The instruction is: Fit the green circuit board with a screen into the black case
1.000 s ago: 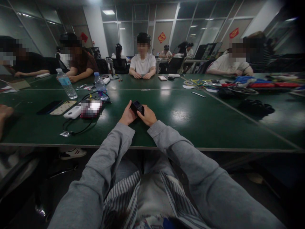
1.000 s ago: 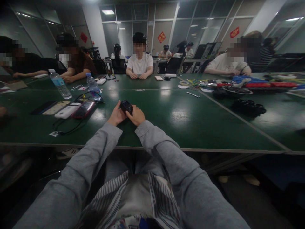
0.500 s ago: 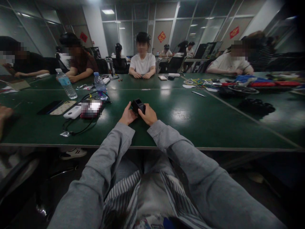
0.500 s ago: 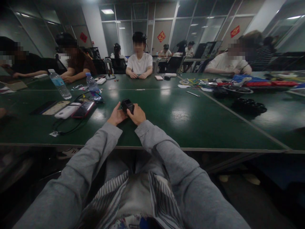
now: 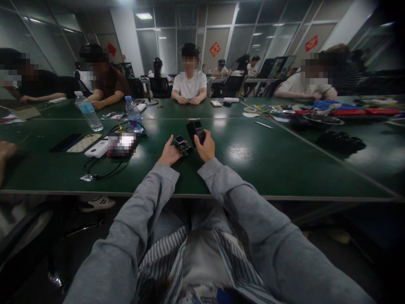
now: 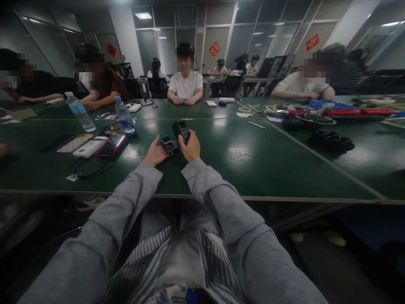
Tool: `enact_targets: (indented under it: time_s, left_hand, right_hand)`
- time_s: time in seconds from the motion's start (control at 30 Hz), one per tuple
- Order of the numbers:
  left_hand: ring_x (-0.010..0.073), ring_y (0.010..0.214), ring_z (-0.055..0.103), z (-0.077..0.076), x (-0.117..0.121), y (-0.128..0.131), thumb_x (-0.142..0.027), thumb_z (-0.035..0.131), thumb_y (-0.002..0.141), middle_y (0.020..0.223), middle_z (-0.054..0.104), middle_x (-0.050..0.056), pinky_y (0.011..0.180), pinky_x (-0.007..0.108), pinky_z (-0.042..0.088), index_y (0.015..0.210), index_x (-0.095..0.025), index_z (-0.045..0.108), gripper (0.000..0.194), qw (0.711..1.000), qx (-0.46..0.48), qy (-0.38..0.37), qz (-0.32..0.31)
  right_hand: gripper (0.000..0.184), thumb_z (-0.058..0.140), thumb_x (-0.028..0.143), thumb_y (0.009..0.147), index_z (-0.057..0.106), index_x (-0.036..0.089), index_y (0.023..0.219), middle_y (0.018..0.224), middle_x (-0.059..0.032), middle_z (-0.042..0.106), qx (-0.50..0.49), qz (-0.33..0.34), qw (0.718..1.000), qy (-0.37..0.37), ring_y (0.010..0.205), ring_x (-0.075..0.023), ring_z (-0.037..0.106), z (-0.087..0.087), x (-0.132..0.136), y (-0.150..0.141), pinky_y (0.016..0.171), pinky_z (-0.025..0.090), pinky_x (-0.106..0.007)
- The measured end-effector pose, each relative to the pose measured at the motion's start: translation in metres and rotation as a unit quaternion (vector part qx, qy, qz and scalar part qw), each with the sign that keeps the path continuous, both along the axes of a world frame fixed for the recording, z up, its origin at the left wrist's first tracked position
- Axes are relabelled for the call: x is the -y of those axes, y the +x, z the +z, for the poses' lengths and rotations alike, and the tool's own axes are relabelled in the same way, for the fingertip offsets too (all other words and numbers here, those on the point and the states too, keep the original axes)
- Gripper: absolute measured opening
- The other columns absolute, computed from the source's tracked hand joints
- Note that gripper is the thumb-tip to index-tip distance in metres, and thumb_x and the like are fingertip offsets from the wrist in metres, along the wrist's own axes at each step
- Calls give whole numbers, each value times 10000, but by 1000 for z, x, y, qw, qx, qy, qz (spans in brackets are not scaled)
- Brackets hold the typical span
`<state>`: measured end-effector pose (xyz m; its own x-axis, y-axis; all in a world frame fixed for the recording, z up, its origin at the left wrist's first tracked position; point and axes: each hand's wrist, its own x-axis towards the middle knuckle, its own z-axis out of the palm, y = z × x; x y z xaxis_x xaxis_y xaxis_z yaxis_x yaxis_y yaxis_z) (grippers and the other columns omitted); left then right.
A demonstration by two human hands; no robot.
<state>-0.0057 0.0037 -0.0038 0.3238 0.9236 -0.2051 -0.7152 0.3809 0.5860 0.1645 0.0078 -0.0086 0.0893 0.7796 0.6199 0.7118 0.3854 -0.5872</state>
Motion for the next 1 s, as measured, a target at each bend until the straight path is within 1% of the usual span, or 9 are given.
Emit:
enact_targets:
  time_s: [0.1, 0.27, 0.4, 0.57, 0.83, 1.0]
  left_hand:
    - [255, 850, 691, 1, 1, 1, -544, 455, 911, 848, 710, 138, 836, 405, 522, 1088, -97, 625, 510, 1000, 9, -3, 6]
    - [245, 879, 690, 1, 1, 1, -497, 501, 909, 866, 708, 132, 864, 395, 517, 1056, -106, 627, 436, 1000, -2, -8, 14]
    - [236, 887, 690, 1, 0, 1, -489, 510, 909, 881, 710, 121, 870, 390, 516, 1049, -121, 622, 409, 1000, -14, -11, 21]
    - [235, 857, 698, 1, 1, 1, -486, 520, 905, 882, 720, 119, 835, 384, 529, 1073, -126, 614, 408, 1000, -13, -11, 22]
    - [239, 855, 703, 0, -1, 0, -485, 525, 901, 895, 724, 125, 832, 385, 531, 1104, -124, 603, 422, 1000, -8, -8, 21]
    - [239, 860, 702, 0, 0, 1, -485, 517, 903, 909, 724, 128, 832, 388, 532, 1119, -132, 599, 422, 1000, -5, -11, 27]
  right_hand:
    - [554, 402, 542, 920, 446, 118, 1273, 1171, -183, 619, 13, -32, 999, -16, 1078, -296, 587, -6, -12, 7, 917, 459, -430]
    - [500, 473, 483, 901, 530, 89, 1204, 1157, -197, 623, 45, -52, 996, -51, 1068, -296, 582, -17, -26, 12, 945, 444, -436]
    - [495, 515, 453, 887, 545, 69, 1198, 1146, -205, 624, 72, -63, 992, -78, 1075, -303, 576, -19, -26, 12, 950, 440, -434]
    - [497, 561, 434, 860, 560, 66, 1195, 1159, -209, 620, 82, -64, 991, -86, 1093, -317, 567, -20, -27, 12, 945, 443, -442]
    - [480, 564, 415, 856, 558, 88, 1208, 1168, -196, 616, 98, -63, 990, -80, 1096, -313, 566, -24, -28, 13, 943, 443, -446]
    - [477, 541, 437, 863, 558, 96, 1196, 1156, -199, 612, 96, -66, 991, -71, 1074, -315, 566, -25, -28, 13, 922, 447, -462]
